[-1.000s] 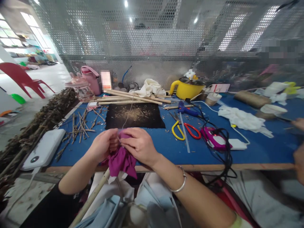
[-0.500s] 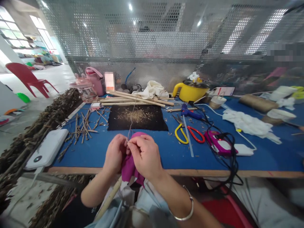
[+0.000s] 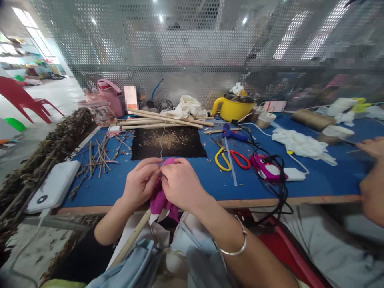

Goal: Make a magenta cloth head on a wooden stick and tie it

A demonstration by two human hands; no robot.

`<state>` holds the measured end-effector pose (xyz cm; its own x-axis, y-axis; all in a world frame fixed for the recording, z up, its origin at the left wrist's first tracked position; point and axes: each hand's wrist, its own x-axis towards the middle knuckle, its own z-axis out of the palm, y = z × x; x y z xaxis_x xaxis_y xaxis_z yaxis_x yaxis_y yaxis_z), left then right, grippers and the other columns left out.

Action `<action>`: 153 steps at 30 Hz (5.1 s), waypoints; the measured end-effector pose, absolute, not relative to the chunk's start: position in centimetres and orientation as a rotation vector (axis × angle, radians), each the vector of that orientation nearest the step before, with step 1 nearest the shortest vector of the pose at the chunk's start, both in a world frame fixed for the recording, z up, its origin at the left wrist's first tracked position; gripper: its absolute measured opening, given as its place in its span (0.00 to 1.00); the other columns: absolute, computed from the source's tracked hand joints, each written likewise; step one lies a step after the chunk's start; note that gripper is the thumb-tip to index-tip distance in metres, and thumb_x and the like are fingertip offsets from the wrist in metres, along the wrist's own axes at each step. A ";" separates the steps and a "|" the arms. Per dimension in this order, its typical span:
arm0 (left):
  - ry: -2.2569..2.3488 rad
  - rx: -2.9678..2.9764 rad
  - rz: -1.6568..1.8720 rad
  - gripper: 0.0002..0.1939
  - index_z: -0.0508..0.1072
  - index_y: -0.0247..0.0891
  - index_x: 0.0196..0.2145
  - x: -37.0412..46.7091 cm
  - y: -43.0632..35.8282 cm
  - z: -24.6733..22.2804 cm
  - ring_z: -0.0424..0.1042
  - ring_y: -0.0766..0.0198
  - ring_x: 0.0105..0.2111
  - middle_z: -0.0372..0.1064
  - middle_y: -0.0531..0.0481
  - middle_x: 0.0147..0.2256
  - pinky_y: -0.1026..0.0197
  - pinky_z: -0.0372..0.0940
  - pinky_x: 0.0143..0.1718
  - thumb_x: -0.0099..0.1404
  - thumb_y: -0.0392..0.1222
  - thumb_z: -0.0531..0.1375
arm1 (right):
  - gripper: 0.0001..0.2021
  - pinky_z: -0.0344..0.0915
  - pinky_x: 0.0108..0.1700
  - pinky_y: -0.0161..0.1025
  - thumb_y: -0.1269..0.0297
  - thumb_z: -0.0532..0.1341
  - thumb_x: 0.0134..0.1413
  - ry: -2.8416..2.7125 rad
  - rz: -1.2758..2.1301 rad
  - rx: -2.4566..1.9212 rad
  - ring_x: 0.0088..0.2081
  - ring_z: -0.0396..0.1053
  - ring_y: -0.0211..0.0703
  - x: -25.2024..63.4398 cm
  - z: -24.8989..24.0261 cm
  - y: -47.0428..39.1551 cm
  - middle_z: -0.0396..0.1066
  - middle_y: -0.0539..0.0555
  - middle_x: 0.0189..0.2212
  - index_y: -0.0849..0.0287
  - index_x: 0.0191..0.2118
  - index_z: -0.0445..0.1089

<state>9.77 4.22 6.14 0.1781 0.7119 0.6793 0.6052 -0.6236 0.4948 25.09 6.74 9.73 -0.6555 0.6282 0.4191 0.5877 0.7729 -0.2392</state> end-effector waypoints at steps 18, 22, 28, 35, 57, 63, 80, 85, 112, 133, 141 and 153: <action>1.120 1.015 1.570 0.12 0.69 0.36 0.38 12.7 3.2 3.6 0.73 0.68 0.30 0.75 0.51 0.30 0.67 0.67 0.35 0.56 0.41 0.65 | 0.08 0.63 0.51 0.48 0.72 0.56 0.58 -2.123 0.230 -0.854 0.31 0.72 0.41 25.4 8.0 6.4 0.77 0.51 0.29 0.57 0.32 0.71; 1.274 1.129 1.612 0.09 0.70 0.36 0.31 12.9 2.9 3.8 0.68 0.71 0.23 0.72 0.54 0.25 0.70 0.62 0.26 0.57 0.43 0.65 | 0.05 0.64 0.49 0.46 0.72 0.57 0.57 -2.094 0.287 -0.904 0.34 0.72 0.43 25.4 8.2 6.4 0.77 0.51 0.30 0.56 0.33 0.69; 1.504 1.555 1.529 0.06 0.78 0.39 0.33 12.3 2.6 4.6 0.73 0.68 0.28 0.77 0.51 0.30 0.68 0.65 0.32 0.62 0.38 0.60 | 0.04 0.66 0.37 0.40 0.69 0.58 0.55 -2.006 0.577 -1.095 0.34 0.70 0.44 25.7 8.7 6.0 0.70 0.50 0.26 0.55 0.34 0.59; 1.438 1.856 1.201 0.08 0.76 0.38 0.33 11.4 2.7 6.4 0.70 0.65 0.31 0.74 0.49 0.31 0.65 0.62 0.36 0.65 0.37 0.56 | 0.03 0.64 0.33 0.35 0.71 0.56 0.55 -2.093 0.837 -0.837 0.30 0.64 0.37 27.4 8.8 6.9 0.64 0.50 0.29 0.57 0.34 0.59; 1.248 1.879 0.987 0.09 0.74 0.37 0.27 9.7 5.3 8.5 0.67 0.68 0.30 0.71 0.52 0.28 0.67 0.59 0.33 0.63 0.38 0.57 | 0.04 0.66 0.43 0.40 0.70 0.64 0.53 -2.094 0.587 -0.502 0.40 0.70 0.40 28.4 7.6 8.3 0.72 0.53 0.37 0.55 0.35 0.76; 1.885 2.107 0.775 0.10 0.75 0.37 0.32 6.6 7.2 7.0 0.73 0.58 0.34 0.75 0.45 0.33 0.61 0.61 0.37 0.65 0.37 0.54 | 0.03 0.61 0.56 0.46 0.70 0.63 0.54 -2.126 0.600 -0.495 0.52 0.67 0.46 29.9 6.4 7.8 0.73 0.54 0.45 0.55 0.33 0.74; 1.877 1.921 0.829 0.17 0.47 0.39 0.15 7.2 9.2 6.1 0.44 0.71 0.19 0.39 0.60 0.15 0.65 0.43 0.21 0.52 0.38 0.54 | 0.15 0.56 0.28 0.30 0.64 0.49 0.65 -2.203 0.915 -0.750 0.24 0.58 0.32 28.0 6.1 5.6 0.62 0.46 0.21 0.59 0.27 0.64; 1.930 2.067 0.809 0.14 0.51 0.39 0.13 7.0 10.0 6.0 0.47 0.69 0.20 0.46 0.57 0.16 0.62 0.45 0.26 0.51 0.36 0.52 | 0.15 0.51 0.27 0.31 0.63 0.51 0.64 -2.082 0.879 -0.918 0.23 0.52 0.32 27.0 5.3 6.1 0.54 0.44 0.20 0.59 0.26 0.61; 1.242 1.519 1.254 0.24 0.45 0.39 0.17 7.2 7.3 6.6 0.55 0.72 0.21 0.65 0.53 0.26 0.66 0.53 0.23 0.62 0.51 0.54 | 0.12 0.57 0.35 0.37 0.68 0.54 0.61 -2.380 0.487 -0.809 0.29 0.64 0.39 28.0 6.8 7.4 0.70 0.52 0.24 0.60 0.27 0.68; 1.340 1.998 0.799 0.14 0.60 0.36 0.18 9.1 7.5 6.1 0.55 0.68 0.23 0.56 0.54 0.20 0.65 0.49 0.26 0.60 0.42 0.53 | 0.09 0.66 0.45 0.43 0.69 0.56 0.59 -2.112 0.387 -0.587 0.43 0.69 0.44 24.8 7.8 7.3 0.72 0.57 0.44 0.55 0.38 0.75; 1.283 1.256 1.266 0.26 0.47 0.40 0.18 9.7 6.2 4.6 0.41 0.71 0.19 0.40 0.59 0.17 0.63 0.42 0.21 0.65 0.59 0.47 | 0.19 0.68 0.52 0.42 0.75 0.53 0.55 -2.039 0.449 -0.825 0.48 0.72 0.44 24.1 5.6 7.7 0.74 0.56 0.47 0.57 0.51 0.70; 1.248 1.011 1.310 0.29 0.47 0.40 0.17 8.2 6.6 6.4 0.39 0.74 0.15 0.41 0.60 0.14 0.66 0.37 0.16 0.61 0.64 0.50 | 0.09 0.69 0.31 0.33 0.65 0.57 0.59 -1.876 0.859 -0.975 0.26 0.74 0.39 23.5 5.4 7.5 0.78 0.51 0.27 0.57 0.34 0.75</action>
